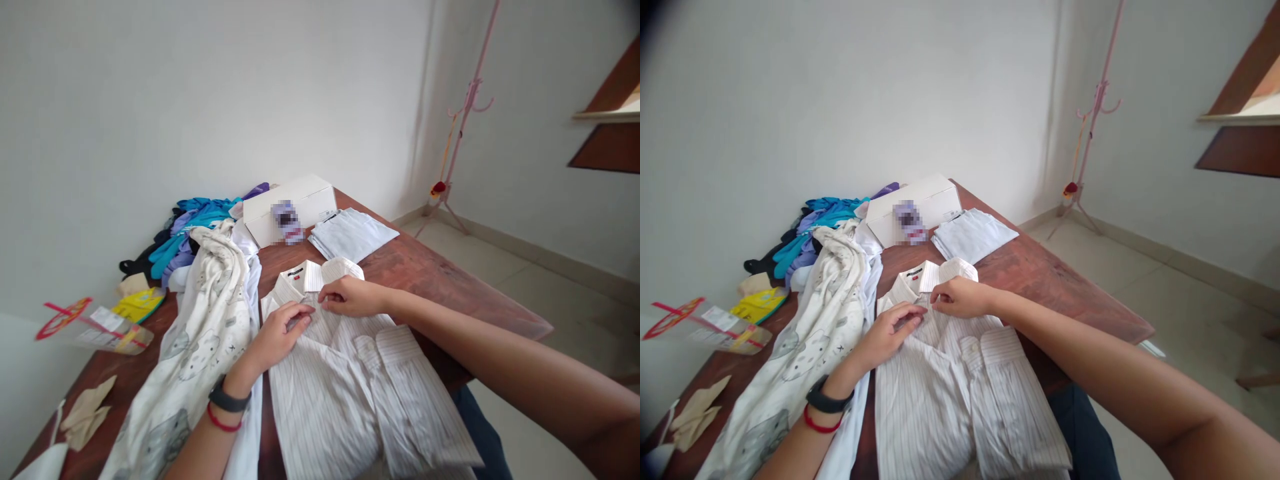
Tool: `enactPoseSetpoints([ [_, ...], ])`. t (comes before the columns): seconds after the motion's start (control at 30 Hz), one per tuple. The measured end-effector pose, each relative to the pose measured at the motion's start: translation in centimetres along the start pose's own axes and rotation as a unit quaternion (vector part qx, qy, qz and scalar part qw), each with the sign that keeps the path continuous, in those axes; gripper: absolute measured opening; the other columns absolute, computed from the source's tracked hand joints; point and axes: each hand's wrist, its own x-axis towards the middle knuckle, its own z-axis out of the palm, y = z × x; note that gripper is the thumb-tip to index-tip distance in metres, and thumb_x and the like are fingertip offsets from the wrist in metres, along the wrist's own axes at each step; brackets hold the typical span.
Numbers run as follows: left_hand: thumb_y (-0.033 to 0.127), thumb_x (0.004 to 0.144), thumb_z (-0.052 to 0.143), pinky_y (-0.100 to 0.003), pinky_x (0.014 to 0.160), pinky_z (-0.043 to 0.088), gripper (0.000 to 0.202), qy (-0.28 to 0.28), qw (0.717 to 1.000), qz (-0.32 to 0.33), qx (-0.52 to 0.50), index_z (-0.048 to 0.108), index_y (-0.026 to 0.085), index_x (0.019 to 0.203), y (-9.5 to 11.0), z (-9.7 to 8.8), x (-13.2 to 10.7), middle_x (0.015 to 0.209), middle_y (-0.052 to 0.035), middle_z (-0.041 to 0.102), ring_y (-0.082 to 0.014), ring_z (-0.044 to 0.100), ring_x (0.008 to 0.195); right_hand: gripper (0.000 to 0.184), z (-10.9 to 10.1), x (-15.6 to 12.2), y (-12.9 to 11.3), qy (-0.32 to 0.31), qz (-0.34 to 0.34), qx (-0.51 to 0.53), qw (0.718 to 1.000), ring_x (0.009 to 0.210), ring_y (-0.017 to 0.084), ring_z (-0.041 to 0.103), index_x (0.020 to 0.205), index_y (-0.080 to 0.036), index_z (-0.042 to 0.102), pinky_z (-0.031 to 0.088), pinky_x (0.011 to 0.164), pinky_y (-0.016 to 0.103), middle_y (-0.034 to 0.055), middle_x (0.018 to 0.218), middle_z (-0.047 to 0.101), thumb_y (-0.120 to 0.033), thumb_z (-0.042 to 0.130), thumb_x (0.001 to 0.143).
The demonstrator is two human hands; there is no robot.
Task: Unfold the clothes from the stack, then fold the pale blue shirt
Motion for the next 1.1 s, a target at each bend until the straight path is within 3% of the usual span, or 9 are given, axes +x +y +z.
enactPoseSetpoints([
  [1.1,0.029,0.1,0.056,-0.034,0.096,0.05,0.023,0.01,1.0,-0.004,-0.004,0.073,0.021,0.113,0.2,0.1,-0.1,0.113,-0.0079,0.072,-0.0225,0.067,0.108,0.022,0.4,0.1,0.8,-0.005,0.007,-0.004,1.0,0.058,0.012,0.049,0.1,-0.018,0.078,0.034,0.058,0.024,-0.0017,0.066,0.063,-0.025,0.06,0.09],
])
